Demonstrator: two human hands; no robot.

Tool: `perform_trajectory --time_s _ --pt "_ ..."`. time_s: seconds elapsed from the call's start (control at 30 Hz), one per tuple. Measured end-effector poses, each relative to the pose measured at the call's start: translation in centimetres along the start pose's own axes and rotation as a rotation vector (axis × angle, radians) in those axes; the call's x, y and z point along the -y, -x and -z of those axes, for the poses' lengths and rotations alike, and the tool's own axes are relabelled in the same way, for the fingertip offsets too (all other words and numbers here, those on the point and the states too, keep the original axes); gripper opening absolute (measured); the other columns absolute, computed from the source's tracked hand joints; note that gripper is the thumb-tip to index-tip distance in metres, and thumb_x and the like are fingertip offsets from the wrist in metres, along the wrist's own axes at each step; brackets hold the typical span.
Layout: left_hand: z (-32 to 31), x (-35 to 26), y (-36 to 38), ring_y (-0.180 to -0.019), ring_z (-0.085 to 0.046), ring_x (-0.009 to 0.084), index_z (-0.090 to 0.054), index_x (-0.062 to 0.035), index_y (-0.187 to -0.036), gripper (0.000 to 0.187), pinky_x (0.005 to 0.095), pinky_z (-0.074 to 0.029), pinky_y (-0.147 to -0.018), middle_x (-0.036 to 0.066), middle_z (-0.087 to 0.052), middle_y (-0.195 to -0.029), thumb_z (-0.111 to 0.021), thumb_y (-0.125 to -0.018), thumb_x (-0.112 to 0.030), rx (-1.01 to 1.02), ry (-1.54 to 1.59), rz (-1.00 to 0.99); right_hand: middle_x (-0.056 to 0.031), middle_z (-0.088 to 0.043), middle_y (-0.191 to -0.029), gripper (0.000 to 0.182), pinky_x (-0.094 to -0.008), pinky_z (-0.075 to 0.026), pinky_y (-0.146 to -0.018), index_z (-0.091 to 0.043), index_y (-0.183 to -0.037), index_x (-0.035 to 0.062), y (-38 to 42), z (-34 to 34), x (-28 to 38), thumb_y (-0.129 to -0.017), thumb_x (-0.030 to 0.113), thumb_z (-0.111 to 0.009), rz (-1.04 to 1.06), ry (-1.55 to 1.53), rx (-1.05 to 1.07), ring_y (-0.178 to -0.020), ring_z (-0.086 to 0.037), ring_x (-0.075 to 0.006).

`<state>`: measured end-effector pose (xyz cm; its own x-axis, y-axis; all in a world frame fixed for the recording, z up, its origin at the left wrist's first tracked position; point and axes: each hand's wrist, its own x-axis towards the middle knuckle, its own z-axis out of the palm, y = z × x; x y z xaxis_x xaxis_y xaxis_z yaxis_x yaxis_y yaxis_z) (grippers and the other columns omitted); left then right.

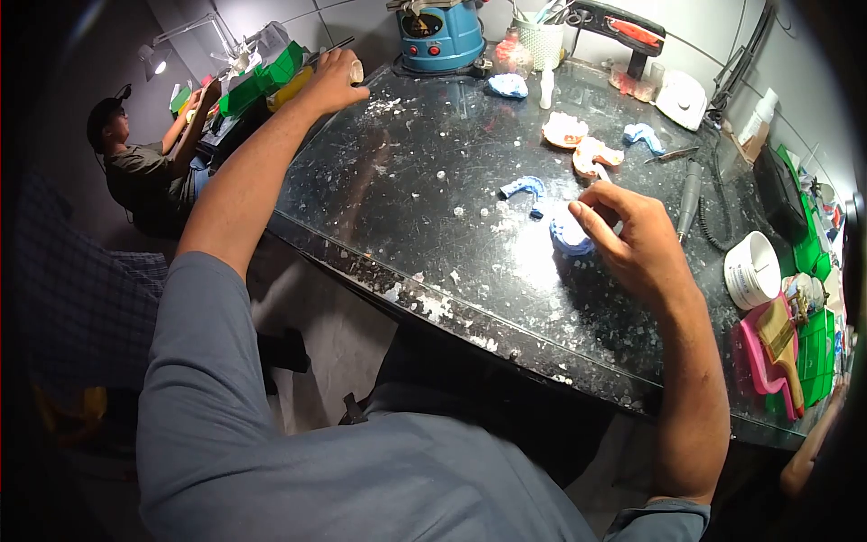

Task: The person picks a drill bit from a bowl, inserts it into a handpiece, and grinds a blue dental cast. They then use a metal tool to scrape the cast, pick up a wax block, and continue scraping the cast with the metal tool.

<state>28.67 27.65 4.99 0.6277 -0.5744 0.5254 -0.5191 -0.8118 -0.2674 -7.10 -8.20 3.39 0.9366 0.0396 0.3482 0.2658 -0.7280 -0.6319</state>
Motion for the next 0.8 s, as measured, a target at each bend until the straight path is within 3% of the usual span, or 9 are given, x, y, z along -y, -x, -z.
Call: perform_trajectory --time_s 0.13,0.27,0.33,0.47,0.5,0.6,0.67,0.73,0.8 --pt "0.6 -2.5 -0.6 -0.115 -0.050 0.0379 -0.049 -0.0084 -0.116 0.046 0.0469 -0.043 -0.095 0.018 -0.053 -0.120 -0.070 -0.081 -0.030 0.014 0.235 0.149 -0.0151 -0.062 -0.069 0.022 -0.0347 -0.045 -0.058 -0.064 -0.093 -0.0010 -0.1 0.7 -0.4 -0.093 0.021 -0.065 0.006 0.001 -0.090 -0.059 -0.057 -0.0205" --pt "1.4 -5.4 -1.5 -0.115 -0.050 0.0364 -0.053 -0.0141 -0.120 0.045 0.0455 -0.043 -0.098 0.015 -0.053 -0.119 -0.072 -0.083 -0.031 0.023 0.447 -0.028 -0.0147 -0.063 -0.071 0.021 -0.0341 -0.046 -0.059 -0.065 -0.096 -0.0009 -0.3 2.3 -0.9 -0.093 0.020 -0.065 -0.070 0.052 -0.177 -0.061 -0.059 -0.0197" --pt "1.9 -7.8 -1.7 -0.113 -0.050 0.0361 -0.054 -0.0141 -0.122 0.051 0.0443 -0.042 -0.100 0.012 -0.054 -0.115 -0.077 -0.080 -0.030 -0.203 0.261 -0.294 -0.0153 -0.064 -0.072 0.022 -0.0348 -0.047 -0.060 -0.065 -0.095 -0.0003 -0.4 2.8 -1.2 -0.093 0.022 -0.064 -0.119 0.087 -0.200 -0.061 -0.060 -0.0209" --pt "4.1 -12.4 -2.5 -0.104 -0.054 0.0275 -0.054 -0.0134 -0.124 0.051 0.0397 -0.044 -0.097 0.006 -0.055 -0.106 -0.077 -0.081 -0.026 -0.210 0.503 -0.237 -0.0183 -0.067 -0.076 0.030 -0.0382 -0.049 -0.064 -0.067 -0.091 0.0018 -0.6 3.9 -3.0 -0.092 0.032 -0.065 -0.251 0.264 -0.246 -0.067 -0.065 -0.0282" --pt "4.0 -13.3 -2.7 -0.097 -0.057 0.0187 -0.051 -0.0109 -0.118 0.043 0.0353 -0.047 -0.089 0.004 -0.053 -0.105 -0.075 -0.083 -0.021 -0.094 0.739 -0.144 -0.0189 -0.067 -0.077 0.032 -0.0396 -0.050 -0.067 -0.067 -0.091 0.0019 -0.5 4.1 -3.2 -0.090 0.034 -0.066 -0.331 0.311 -0.190 -0.071 -0.066 -0.0301" --pt "2.3 -14.2 -2.8 -0.091 -0.056 0.0140 -0.046 -0.0097 -0.109 0.036 0.0314 -0.047 -0.082 0.004 -0.052 -0.102 -0.072 -0.084 -0.017 0.038 0.959 -0.006 -0.0192 -0.070 -0.087 0.038 -0.0417 -0.052 -0.075 -0.067 -0.088 0.0018 -0.5 3.7 -3.6 -0.085 0.040 -0.071 -0.486 0.318 -0.066 -0.082 -0.068 -0.0337" --pt "1.4 -14.3 -2.7 -0.089 -0.054 0.0123 -0.041 -0.0097 -0.100 0.038 0.0302 -0.046 -0.081 0.004 -0.051 -0.099 -0.074 -0.082 -0.012 0.083 0.943 -0.012 -0.0197 -0.069 -0.093 0.033 -0.0418 -0.051 -0.078 -0.067 -0.087 0.0005 -0.3 2.8 -4.2 -0.083 0.033 -0.074 -0.400 0.321 -0.057 -0.089 -0.067 -0.0334" --pt "0.5 -14.2 -2.2 -0.090 -0.053 0.0114 -0.042 -0.0095 -0.094 0.039 0.0307 -0.046 -0.082 0.002 -0.052 -0.096 -0.077 -0.079 -0.007 0.275 1.176 0.002 -0.0200 -0.069 -0.095 0.030 -0.0419 -0.051 -0.080 -0.067 -0.088 -0.0001 -0.3 2.7 -4.7 -0.083 0.028 -0.075 -0.394 0.281 -0.055 -0.091 -0.067 -0.0334" --pt "0.0 -13.8 -2.0 -0.092 -0.053 0.0106 -0.041 -0.0107 -0.089 0.041 0.0300 -0.046 -0.084 0.002 -0.054 -0.099 -0.080 -0.076 -0.004 0.345 1.132 -0.013 -0.0203 -0.068 -0.096 0.026 -0.0420 -0.050 -0.081 -0.066 -0.090 -0.0006 -0.2 2.7 -4.7 -0.082 0.023 -0.075 -0.385 0.240 -0.052 -0.093 -0.066 -0.0335"
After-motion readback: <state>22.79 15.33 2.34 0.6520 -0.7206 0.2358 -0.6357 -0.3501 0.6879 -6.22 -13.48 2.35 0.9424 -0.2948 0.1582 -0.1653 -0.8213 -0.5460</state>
